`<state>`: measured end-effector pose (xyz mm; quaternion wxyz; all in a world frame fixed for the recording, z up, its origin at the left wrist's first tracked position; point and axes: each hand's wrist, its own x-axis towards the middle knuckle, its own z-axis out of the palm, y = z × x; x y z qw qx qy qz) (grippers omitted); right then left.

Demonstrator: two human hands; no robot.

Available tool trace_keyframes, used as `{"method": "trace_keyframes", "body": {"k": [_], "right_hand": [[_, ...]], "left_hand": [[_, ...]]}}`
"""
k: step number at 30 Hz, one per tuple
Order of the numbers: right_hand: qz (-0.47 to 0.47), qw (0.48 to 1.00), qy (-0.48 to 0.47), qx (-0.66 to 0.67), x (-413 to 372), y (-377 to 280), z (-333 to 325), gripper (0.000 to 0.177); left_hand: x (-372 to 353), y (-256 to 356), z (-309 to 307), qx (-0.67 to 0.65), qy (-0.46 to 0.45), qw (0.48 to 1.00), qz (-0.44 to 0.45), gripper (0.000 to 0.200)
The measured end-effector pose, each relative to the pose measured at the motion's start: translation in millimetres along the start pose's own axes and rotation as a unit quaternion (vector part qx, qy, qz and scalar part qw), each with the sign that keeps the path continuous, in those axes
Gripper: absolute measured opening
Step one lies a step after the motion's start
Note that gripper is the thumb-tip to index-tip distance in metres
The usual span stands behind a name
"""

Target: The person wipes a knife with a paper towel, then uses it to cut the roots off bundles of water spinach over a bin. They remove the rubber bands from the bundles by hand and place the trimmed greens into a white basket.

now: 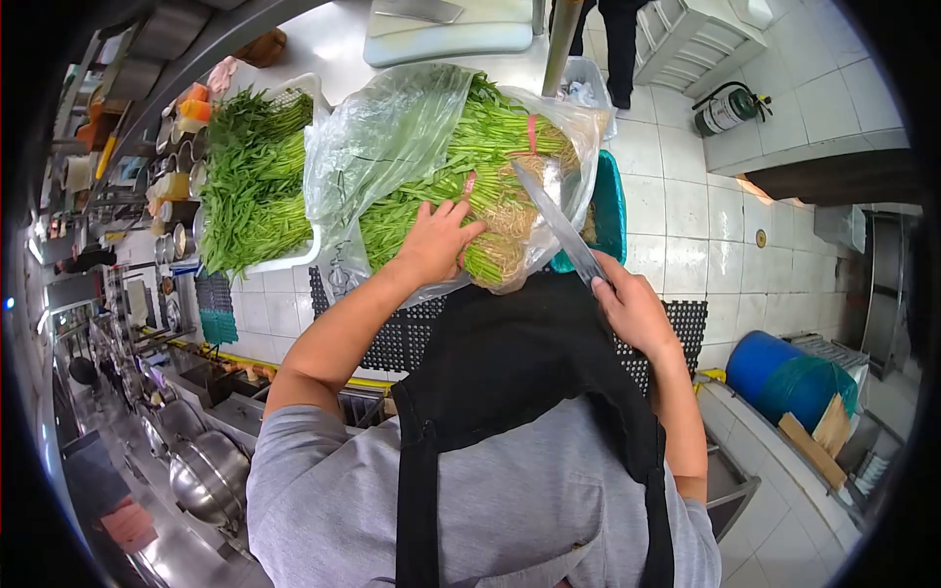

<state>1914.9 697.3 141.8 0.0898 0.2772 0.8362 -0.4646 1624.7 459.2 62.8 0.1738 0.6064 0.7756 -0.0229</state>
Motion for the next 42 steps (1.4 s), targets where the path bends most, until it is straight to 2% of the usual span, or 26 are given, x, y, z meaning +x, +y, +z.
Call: {"method": "trace_keyframes", "body": {"k": [1,2,3,6,8,14,18,21,23,24,26,27,31,33,38,40,41,42], "right_hand": [[0.030,0.999,-0.018,0.020,3.4,-3.8,1.4,0.051],[0.058,0.997,-0.035,0.040,4.6,-6.7,3.7,0.052],[0.062,0.997,-0.036,0.039,2.7,-7.4,6.0,0.052],[0.088,0.993,-0.020,0.069,-16.0,-4.3,5.1,0.055],[0.082,0.996,-0.008,-0.026,-36.1,-8.5,-6.2,0.058],[0.122,0.988,-0.036,-0.088,-68.9,-13.1,-26.0,0.056],[0.089,0.988,-0.018,-0.127,-74.6,-16.7,-26.8,0.055],[0.115,0.992,-0.005,-0.058,-69.5,-26.7,-33.8,0.055],[0.028,0.996,-0.026,-0.077,-68.5,-19.9,-30.0,0.057],[0.030,0.996,-0.022,-0.076,-70.0,-19.5,-29.1,0.057],[0.073,0.964,-0.076,-0.245,-71.6,-20.1,-26.1,0.060],[0.089,0.951,-0.087,-0.284,-73.2,-12.4,-22.1,0.061],[0.095,0.947,-0.093,-0.294,-82.8,0.5,-23.2,0.063],[0.065,0.967,-0.046,-0.242,-89.1,-4.1,-31.2,0.063],[0.046,0.985,-0.028,-0.163,-57.8,-15.3,-31.9,0.061],[-0.086,0.996,0.028,-0.021,-23.1,10.3,-7.2,0.059],[-0.087,0.996,0.032,-0.019,-5.1,13.2,-2.8,0.059],[0.005,0.992,-0.050,0.119,14.7,13.3,0.2,0.059]], "left_hand": [[-0.2,-3.0,1.9,-0.005,-0.002,1.000,0.003,0.071],[0.2,-6.5,3.9,-0.013,0.036,0.999,0.008,0.070],[0.2,-9.9,5.4,-0.020,0.074,0.997,0.012,0.069],[3.9,-8.1,9.1,-0.017,0.111,0.994,-0.001,0.069],[5.8,-5.0,9.8,-0.022,0.115,0.993,-0.019,0.069],[10.7,9.1,4.1,-0.026,0.148,0.987,-0.061,0.070],[9.3,9.1,-3.2,-0.030,0.186,0.980,-0.064,0.069],[7.9,7.4,-4.8,-0.046,0.149,0.985,-0.067,0.069],[7.3,8.0,-3.8,-0.060,0.160,0.983,-0.067,0.069],[8.2,8.5,-3.7,-0.077,0.173,0.979,-0.072,0.068],[7.3,9.4,-10.8,-0.088,0.168,0.979,-0.078,0.069],[5.4,8.5,-15.6,-0.098,0.163,0.978,-0.086,0.071],[0.0,2.3,-27.6,-0.127,0.166,0.975,-0.075,0.069],[-4.0,-2.1,-33.6,-0.154,0.171,0.970,-0.080,0.071],[-10.0,-14.7,-63.5,-0.198,0.133,0.970,-0.053,0.074],[-12.1,-24.2,-72.3,-0.207,0.118,0.970,-0.036,0.074],[-13.4,-30.8,-76.4,-0.229,0.090,0.969,-0.031,0.077],[-14.5,-37.6,-81.7,-0.249,0.062,0.966,-0.025,0.079]]}}
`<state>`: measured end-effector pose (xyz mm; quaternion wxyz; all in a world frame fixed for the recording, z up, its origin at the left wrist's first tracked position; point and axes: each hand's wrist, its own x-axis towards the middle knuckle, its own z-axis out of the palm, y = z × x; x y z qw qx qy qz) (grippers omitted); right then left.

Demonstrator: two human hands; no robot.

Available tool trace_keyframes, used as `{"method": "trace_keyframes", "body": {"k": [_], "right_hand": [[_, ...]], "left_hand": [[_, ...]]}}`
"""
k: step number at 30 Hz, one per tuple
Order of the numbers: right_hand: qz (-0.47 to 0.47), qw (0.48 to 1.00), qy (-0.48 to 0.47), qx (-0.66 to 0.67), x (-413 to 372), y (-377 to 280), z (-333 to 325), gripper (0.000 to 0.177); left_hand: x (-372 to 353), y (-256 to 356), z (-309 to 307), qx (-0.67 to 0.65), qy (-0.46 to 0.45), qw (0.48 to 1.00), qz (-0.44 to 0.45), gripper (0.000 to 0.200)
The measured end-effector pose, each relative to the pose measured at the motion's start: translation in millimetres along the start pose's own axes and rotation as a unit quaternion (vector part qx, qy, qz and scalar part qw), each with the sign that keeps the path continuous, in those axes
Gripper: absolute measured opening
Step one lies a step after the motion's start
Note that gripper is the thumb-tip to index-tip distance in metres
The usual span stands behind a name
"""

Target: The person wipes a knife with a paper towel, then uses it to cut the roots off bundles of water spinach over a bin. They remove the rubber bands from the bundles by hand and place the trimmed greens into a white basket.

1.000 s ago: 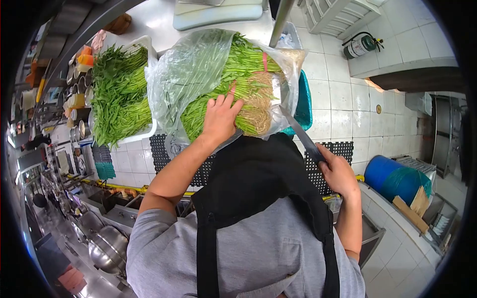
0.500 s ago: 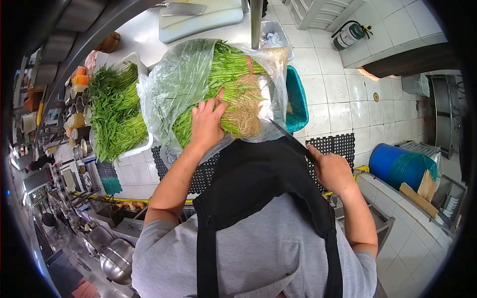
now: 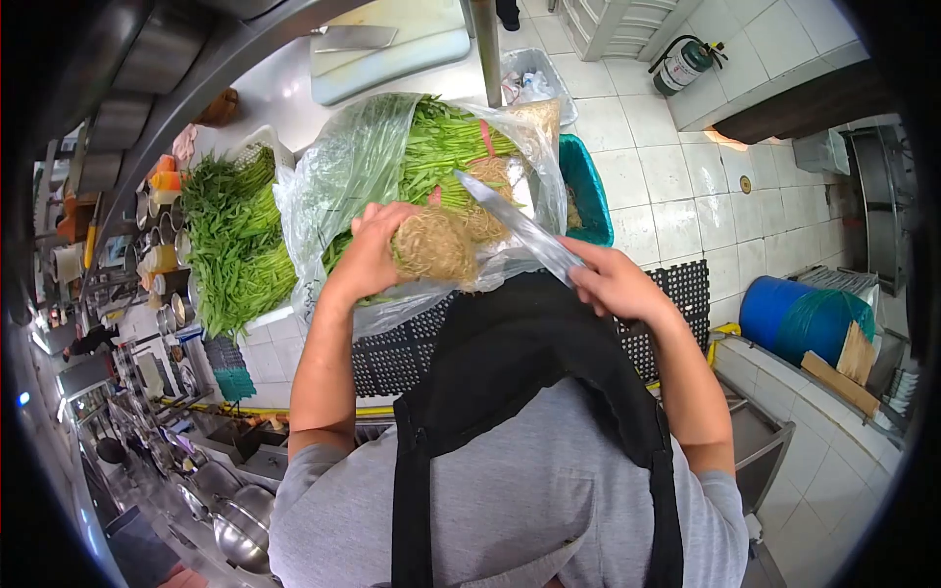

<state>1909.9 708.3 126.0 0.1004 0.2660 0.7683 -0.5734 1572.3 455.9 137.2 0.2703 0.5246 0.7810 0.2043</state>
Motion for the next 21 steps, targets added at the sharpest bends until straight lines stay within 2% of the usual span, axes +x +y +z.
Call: {"method": "trace_keyframes", "body": {"k": [1,2,4,5,6,7,8,10,11,12,14,15,16,18,19,21], "right_hand": [[0.091,0.983,-0.074,0.141,18.1,0.8,2.1,0.058],[0.086,0.983,-0.072,0.145,33.3,2.5,6.8,0.058],[0.054,0.983,-0.090,0.150,58.3,11.4,19.6,0.047],[0.050,0.983,-0.089,0.153,70.0,24.5,28.9,0.047],[0.065,0.989,-0.067,0.112,82.4,39.8,40.7,0.036],[0.080,0.993,-0.046,0.071,89.2,44.8,49.5,0.029],[0.078,0.993,-0.045,0.074,92.2,51.3,53.8,0.029],[0.091,0.988,-0.068,0.103,94.8,66.8,55.3,0.024],[0.026,0.997,-0.041,0.068,99.5,76.9,62.6,0.027],[0.024,0.996,-0.040,0.070,102.0,88.5,66.8,0.027],[0.016,0.998,-0.027,0.049,102.6,92.4,72.6,0.028],[0.014,0.998,-0.025,0.052,102.5,94.1,75.6,0.028],[0.008,0.998,-0.018,0.054,102.5,96.8,78.9,0.029],[0.003,0.998,-0.007,0.059,100.5,98.8,84.9,0.029],[-0.009,0.999,0.010,0.045,98.2,98.8,88.1,0.029],[-0.020,0.999,0.033,0.031,97.7,101.0,91.2,0.029]], "left_hand": [[-0.5,-1.3,-9.2,0.006,0.000,1.000,0.003,0.079],[-2.6,-1.2,-19.1,0.011,-0.013,1.000,0.003,0.083],[-5.8,-11.4,-34.8,0.021,-0.028,0.999,0.003,0.087],[-6.8,-23.5,-38.5,-0.087,-0.013,0.996,0.008,0.091],[-7.8,-29.2,-41.2,-0.195,0.003,0.981,0.012,0.096],[-9.1,-11.3,-56.5,-0.208,0.000,0.977,-0.040,0.094],[-11.7,-16.9,-61.6,-0.204,-0.001,0.978,-0.041,0.094],[-18.2,-39.5,-73.8,-0.260,0.005,0.957,-0.131,0.092],[-21.1,-41.7,-76.8,-0.314,0.037,0.944,-0.096,0.091],[-21.8,-43.8,-81.2,-0.311,0.037,0.945,-0.096,0.091],[-19.0,-38.3,-94.3,-0.344,0.033,0.936,-0.059,0.103],[-15.3,-49.6,-97.3,-0.345,-0.002,0.938,0.021,0.091],[-8.8,-37.6,-103.2,-0.342,-0.004,0.940,0.023,0.091],[6.6,9.2,-117.6,-0.439,0.000,0.898,-0.023,0.074],[12.4,20.7,-122.9,-0.424,-0.018,0.905,0.007,0.059],[28.8,46.0,-129.1,-0.409,-0.034,0.911,0.026,0.059]]}}
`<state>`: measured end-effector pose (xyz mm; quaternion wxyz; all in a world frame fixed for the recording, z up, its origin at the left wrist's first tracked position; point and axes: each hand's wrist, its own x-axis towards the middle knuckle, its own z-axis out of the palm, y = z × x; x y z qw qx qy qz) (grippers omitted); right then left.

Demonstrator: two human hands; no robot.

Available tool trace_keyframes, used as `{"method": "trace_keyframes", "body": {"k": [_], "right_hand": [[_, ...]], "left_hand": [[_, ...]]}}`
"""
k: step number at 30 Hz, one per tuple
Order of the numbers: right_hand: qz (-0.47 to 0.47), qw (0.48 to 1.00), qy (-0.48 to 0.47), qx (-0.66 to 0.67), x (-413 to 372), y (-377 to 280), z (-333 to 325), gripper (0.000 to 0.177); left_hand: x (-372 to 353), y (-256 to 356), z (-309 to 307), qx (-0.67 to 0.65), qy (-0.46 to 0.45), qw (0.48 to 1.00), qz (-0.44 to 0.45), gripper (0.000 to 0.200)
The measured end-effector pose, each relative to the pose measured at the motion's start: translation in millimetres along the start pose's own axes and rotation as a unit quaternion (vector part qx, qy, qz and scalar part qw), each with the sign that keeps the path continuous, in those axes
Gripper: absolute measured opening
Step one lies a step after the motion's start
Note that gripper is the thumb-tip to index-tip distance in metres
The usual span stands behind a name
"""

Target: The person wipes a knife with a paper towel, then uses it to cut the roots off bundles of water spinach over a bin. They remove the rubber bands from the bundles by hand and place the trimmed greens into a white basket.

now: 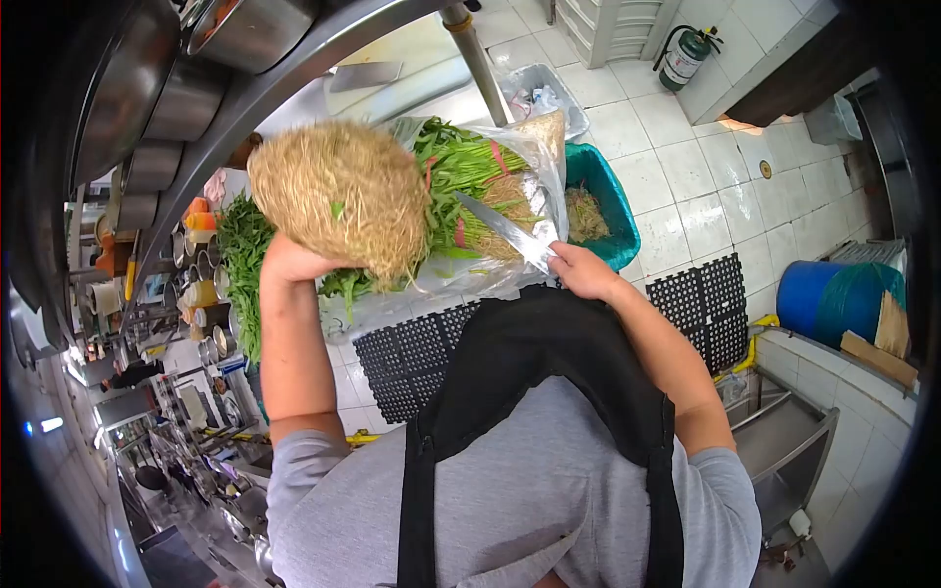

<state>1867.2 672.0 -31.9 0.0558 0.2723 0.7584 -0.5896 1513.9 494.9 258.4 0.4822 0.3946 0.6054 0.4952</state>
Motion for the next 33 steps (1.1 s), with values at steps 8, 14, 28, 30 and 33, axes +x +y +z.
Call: {"method": "trace_keyframes", "body": {"k": [8,14,28,30,33], "right_hand": [[-0.014,1.000,-0.006,0.008,-19.5,-23.8,-26.7,0.028],[-0.045,0.997,-0.053,0.021,-79.4,-23.4,-139.6,0.034],[0.240,0.970,0.031,-0.030,-162.6,211.7,-438.5,0.027],[0.261,0.964,0.026,-0.031,-143.1,223.0,-448.2,0.030],[0.285,0.957,0.014,-0.052,-103.4,225.9,-442.0,0.029]], "left_hand": [[77.8,88.6,50.2,0.105,-0.102,0.987,0.072,0.061],[154.9,143.7,148.3,0.148,-0.129,0.977,0.087,0.051],[341.3,-112.0,318.5,-0.263,-0.065,0.961,-0.062,0.089],[335.0,-182.1,332.3,-0.313,-0.033,0.941,-0.124,0.083],[315.1,-289.8,353.9,-0.366,0.003,0.910,-0.193,0.077]]}}
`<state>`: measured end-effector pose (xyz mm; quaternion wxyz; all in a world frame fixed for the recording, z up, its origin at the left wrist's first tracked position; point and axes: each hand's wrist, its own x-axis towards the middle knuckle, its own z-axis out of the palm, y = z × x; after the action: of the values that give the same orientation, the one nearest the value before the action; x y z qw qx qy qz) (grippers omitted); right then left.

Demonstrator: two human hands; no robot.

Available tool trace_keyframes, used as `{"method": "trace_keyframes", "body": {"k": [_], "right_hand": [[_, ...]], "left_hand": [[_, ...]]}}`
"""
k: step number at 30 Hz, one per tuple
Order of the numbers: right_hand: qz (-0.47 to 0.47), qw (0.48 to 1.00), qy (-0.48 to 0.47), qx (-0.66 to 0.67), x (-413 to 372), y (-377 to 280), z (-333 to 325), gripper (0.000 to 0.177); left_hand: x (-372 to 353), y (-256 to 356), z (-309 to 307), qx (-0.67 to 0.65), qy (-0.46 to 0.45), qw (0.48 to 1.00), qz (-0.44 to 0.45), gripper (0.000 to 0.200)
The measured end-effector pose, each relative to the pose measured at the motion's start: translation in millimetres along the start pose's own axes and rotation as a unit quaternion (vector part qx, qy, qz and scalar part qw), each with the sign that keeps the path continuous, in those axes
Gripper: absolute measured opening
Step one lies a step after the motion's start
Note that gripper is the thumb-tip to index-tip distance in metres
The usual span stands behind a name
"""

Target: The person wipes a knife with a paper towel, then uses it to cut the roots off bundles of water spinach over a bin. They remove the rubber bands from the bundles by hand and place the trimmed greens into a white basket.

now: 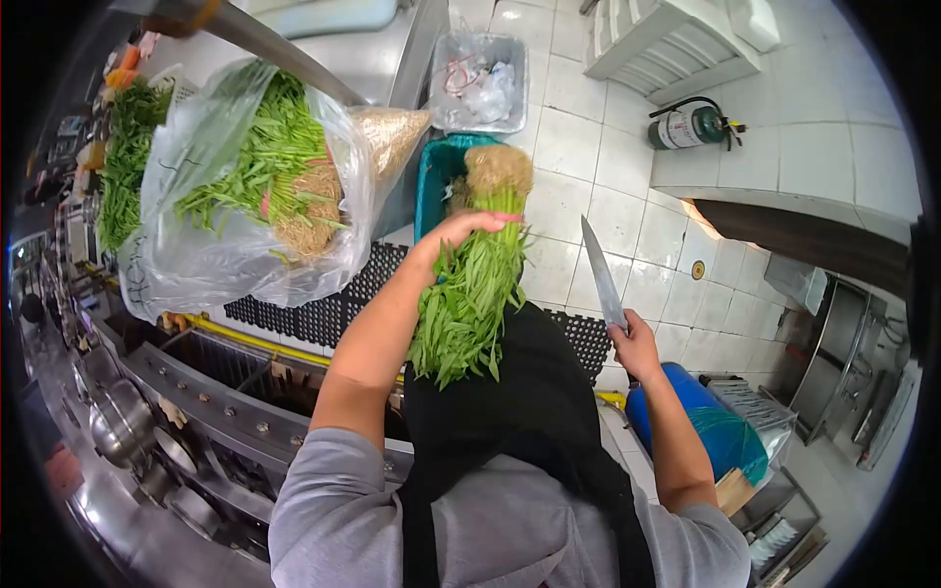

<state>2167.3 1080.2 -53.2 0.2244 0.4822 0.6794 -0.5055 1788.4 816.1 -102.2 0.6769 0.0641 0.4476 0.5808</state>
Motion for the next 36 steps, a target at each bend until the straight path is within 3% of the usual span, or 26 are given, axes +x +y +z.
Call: {"method": "trace_keyframes", "body": {"k": [2,4,6,8,9,11,12,15,21,25,27,30,36], "right_hand": [[-0.144,0.976,0.029,-0.161,27.0,-16.1,12.4,0.025],[-0.131,0.976,-0.013,-0.172,59.8,-53.3,35.2,0.023],[-0.305,0.932,-0.023,-0.196,106.9,-56.7,66.0,0.022],[-0.410,0.878,-0.034,-0.244,153.0,-69.3,97.7,0.022],[-0.405,0.882,-0.043,-0.238,173.5,-76.9,113.0,0.022],[-0.459,0.819,-0.078,-0.335,207.0,-87.2,143.9,0.025],[-0.456,0.822,-0.085,-0.330,221.7,-89.4,159.5,0.025],[-0.512,0.748,-0.092,-0.413,253.5,-86.5,194.7,0.036],[-0.545,0.704,-0.068,-0.450,280.6,-71.7,219.5,0.046],[-0.548,0.702,-0.067,-0.450,284.5,-71.2,220.0,0.047],[-0.564,0.698,-0.073,-0.435,285.1,-74.6,218.1,0.045],[-0.559,0.711,-0.083,-0.419,287.7,-82.9,215.7,0.043],[-0.543,0.710,-0.080,-0.441,289.6,-82.2,225.6,0.038]], "left_hand": [[-5.7,-43.1,-18.4,-0.176,0.054,0.979,-0.090,0.069],[7.1,-97.7,-54.8,-0.213,0.080,0.969,-0.099,0.064],[14.0,-135.7,-77.0,-0.247,0.109,0.956,-0.115,0.060],[15.2,-159.8,-91.1,-0.235,0.148,0.954,-0.115,0.055],[12.7,-149.9,-86.1,-0.238,0.148,0.954,-0.108,0.052],[16.5,-164.6,-91.4,-0.250,0.164,0.944,-0.138,0.050],[18.4,-170.4,-95.0,-0.258,0.174,0.938,-0.156,0.048],[24.2,-183.4,-100.9,-0.263,0.176,0.933,-0.169,0.045],[23.6,-162.8,-95.6,-0.299,0.196,0.906,-0.226,0.044],[30.3,-172.9,-105.1,-0.259,0.206,0.920,-0.212,0.043],[35.1,-189.0,-119.0,-0.228,0.167,0.935,-0.215,0.045],[37.9,-189.6,-116.5,-0.209,0.163,0.950,-0.166,0.045],[37.5,-176.2,-109.5,-0.177,0.178,0.953,-0.169,0.045]]}}
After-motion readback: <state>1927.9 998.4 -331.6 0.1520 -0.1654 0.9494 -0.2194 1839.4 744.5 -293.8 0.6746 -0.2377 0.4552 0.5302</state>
